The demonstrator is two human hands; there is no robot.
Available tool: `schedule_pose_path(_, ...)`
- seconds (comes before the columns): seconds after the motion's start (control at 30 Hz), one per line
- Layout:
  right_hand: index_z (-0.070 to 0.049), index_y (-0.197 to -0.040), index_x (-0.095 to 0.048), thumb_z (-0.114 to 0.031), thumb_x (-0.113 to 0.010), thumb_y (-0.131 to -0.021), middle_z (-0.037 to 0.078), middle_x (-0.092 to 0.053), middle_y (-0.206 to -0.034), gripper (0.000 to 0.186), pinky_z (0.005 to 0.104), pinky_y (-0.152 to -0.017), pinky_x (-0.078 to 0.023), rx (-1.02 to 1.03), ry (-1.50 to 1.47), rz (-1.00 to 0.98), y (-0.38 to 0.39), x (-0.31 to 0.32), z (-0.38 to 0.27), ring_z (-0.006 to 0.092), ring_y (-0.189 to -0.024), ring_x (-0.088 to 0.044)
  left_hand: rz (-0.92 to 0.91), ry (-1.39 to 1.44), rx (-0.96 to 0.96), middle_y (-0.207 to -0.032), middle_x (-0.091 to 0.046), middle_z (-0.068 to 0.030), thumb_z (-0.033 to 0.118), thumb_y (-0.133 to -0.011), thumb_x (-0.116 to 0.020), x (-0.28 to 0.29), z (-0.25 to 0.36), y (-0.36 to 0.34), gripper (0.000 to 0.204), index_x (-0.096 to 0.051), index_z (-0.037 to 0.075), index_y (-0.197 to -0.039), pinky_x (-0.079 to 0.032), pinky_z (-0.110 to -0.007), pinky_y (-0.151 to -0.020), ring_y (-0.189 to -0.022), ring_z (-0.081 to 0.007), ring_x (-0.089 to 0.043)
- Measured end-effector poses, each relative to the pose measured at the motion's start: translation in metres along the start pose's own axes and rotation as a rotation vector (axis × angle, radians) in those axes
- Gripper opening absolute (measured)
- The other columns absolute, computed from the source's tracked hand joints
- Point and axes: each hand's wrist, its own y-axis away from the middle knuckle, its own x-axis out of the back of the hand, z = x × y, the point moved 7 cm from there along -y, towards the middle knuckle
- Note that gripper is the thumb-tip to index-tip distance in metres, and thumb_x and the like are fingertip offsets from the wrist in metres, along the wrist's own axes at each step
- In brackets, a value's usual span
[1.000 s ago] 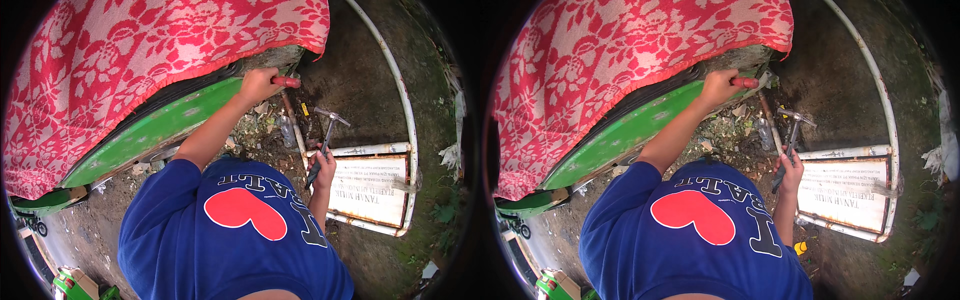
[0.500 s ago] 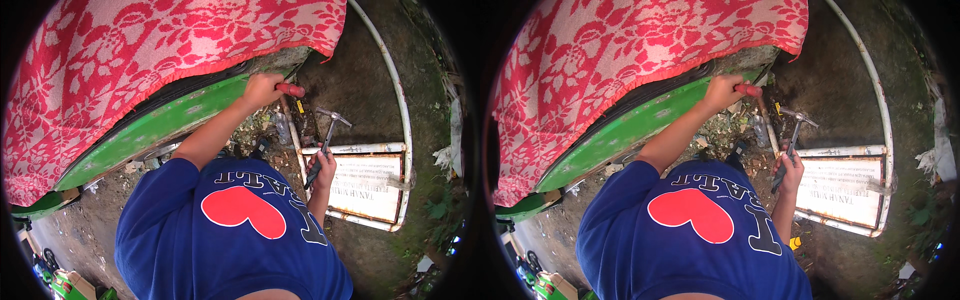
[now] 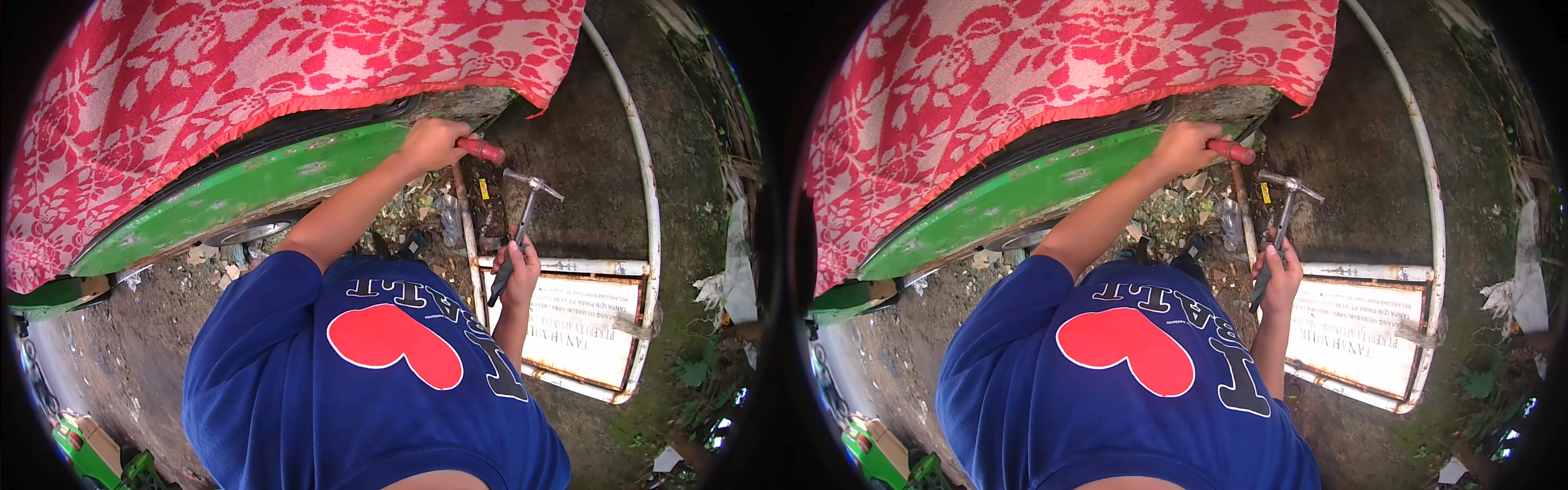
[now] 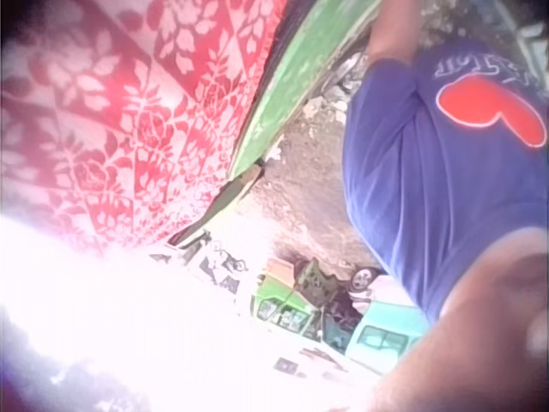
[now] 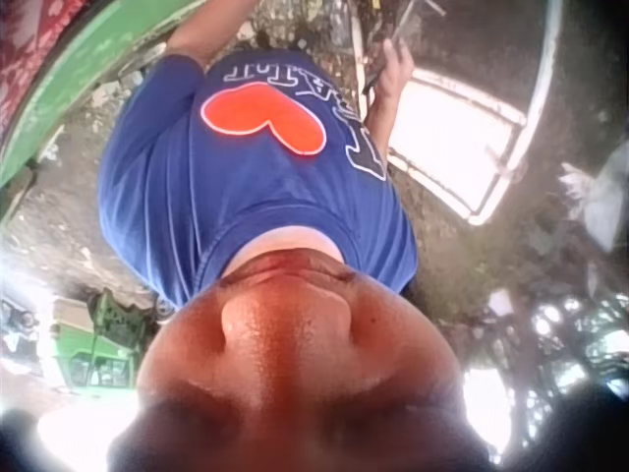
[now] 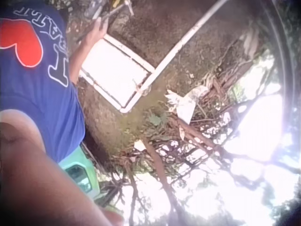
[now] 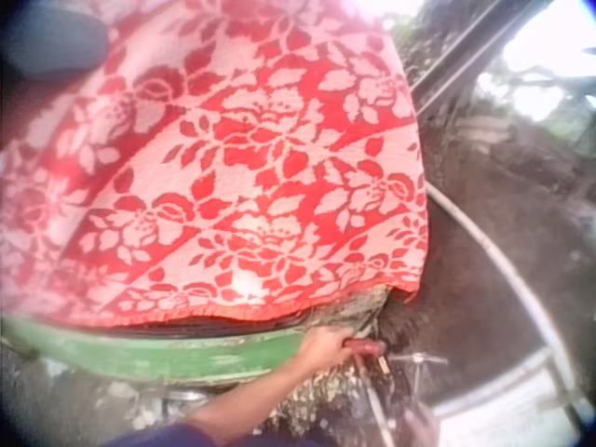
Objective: The person uses a hammer and a red-handled tool to repeatedly strike and pry along the edge of a green metal panel. The person adjusts hand positions and tool angles while working on the same section of the panel throughout the clip.
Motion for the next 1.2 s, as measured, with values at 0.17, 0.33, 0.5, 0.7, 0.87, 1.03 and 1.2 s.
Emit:
schedule_pose_path(0.17, -0.005, -0.152, -0.029, -0.015, -0.051, -0.101, 0.003, -0.054, -0.07, 0.057, 0.0234, -0.049, -0.045, 0.218, 0.124, -0.029, 0.004, -0.033, -0.05, 0.0099, -0.056, -0.052, 0.068, 0.029, 0.055, -0.077, -0.066, -0.0141, 0.022, -0.077, -0.067, 0.009, -0.007, -0.008, 0.014, -0.065, 0.01, -0.084, -0.051, -0.049, -0.068, -0.076, -0.0368, -0.065)
schedule_pose_path(0.33, -0.009, -0.152, -0.031, -0.014, -0.05, -0.101, 0.003, -0.054, -0.073, 0.055, 0.0237, -0.05, -0.045, 0.403, 0.153, 0.017, -0.004, -0.046, -0.074, 0.0094, -0.058, -0.052, 0.097, 0.073, 0.017, -0.075, -0.065, -0.0167, 0.021, -0.078, -0.067, 0.009, -0.01, -0.013, 0.014, -0.065, 0.009, -0.085, -0.05, -0.049, -0.069, -0.075, -0.0391, -0.064)
schedule_pose_path(0.5, -0.007, -0.151, -0.033, -0.011, -0.05, -0.101, 0.003, -0.054, -0.074, 0.053, 0.0244, -0.048, -0.044, 0.346, 0.263, -0.004, -0.02, -0.041, -0.087, 0.0085, -0.056, -0.051, 0.13, 0.133, 0.125, -0.075, -0.065, -0.0178, 0.018, -0.078, -0.065, 0.0, -0.04, -0.005, 0.012, -0.065, 0.008, -0.083, -0.051, -0.049, -0.066, -0.073, -0.0399, -0.064)
schedule_pose_path(0.7, -0.002, -0.147, -0.04, -0.01, -0.054, -0.098, 0.004, -0.056, -0.074, 0.051, 0.0232, -0.05, -0.044, 0.384, 0.206, -0.039, -0.013, -0.043, -0.081, 0.0095, -0.057, -0.051, 0.13, 0.106, -0.026, -0.078, -0.067, -0.0128, 0.015, -0.074, -0.066, -0.002, -0.025, 0.024, 0.012, -0.067, 0.01, -0.085, -0.053, -0.045, -0.065, -0.073, -0.0352, -0.065)
schedule_pose_path(0.87, -0.003, -0.147, -0.04, -0.01, -0.056, -0.098, 0.004, -0.057, -0.075, 0.052, 0.0233, -0.05, -0.044, 0.293, 0.163, -0.051, -0.011, -0.055, -0.067, 0.0099, -0.058, -0.052, 0.271, 0.112, -0.206, -0.064, -0.056, -0.0125, 0.023, -0.088, -0.067, 0.019, 0.002, 0.018, 0.029, -0.054, 0.005, -0.068, -0.045, -0.042, -0.053, -0.06, -0.0341, -0.058)
schedule_pose_path(1.03, -0.005, -0.148, -0.039, -0.011, -0.056, -0.098, 0.005, -0.057, -0.075, 0.053, 0.0232, -0.049, -0.045, 0.275, 0.16, -0.055, -0.012, -0.057, -0.064, 0.0097, -0.056, -0.052, 0.301, 0.1, -0.215, -0.063, -0.055, -0.0123, 0.022, -0.088, -0.067, 0.021, -0.003, 0.018, 0.03, -0.054, 0.006, -0.066, -0.045, -0.042, -0.052, -0.059, -0.0335, -0.057)
schedule_pose_path(1.2, -0.005, -0.148, -0.039, -0.011, -0.056, -0.098, 0.005, -0.057, -0.075, 0.053, 0.0233, -0.049, -0.045, 0.254, 0.141, -0.047, -0.012, -0.054, -0.061, 0.0096, -0.056, -0.052, 0.304, 0.151, -0.239, -0.064, -0.057, -0.0118, 0.021, -0.087, -0.068, 0.024, 0.002, 0.017, 0.028, -0.055, 0.006, -0.067, -0.045, -0.042, -0.053, -0.058, -0.0333, -0.057)
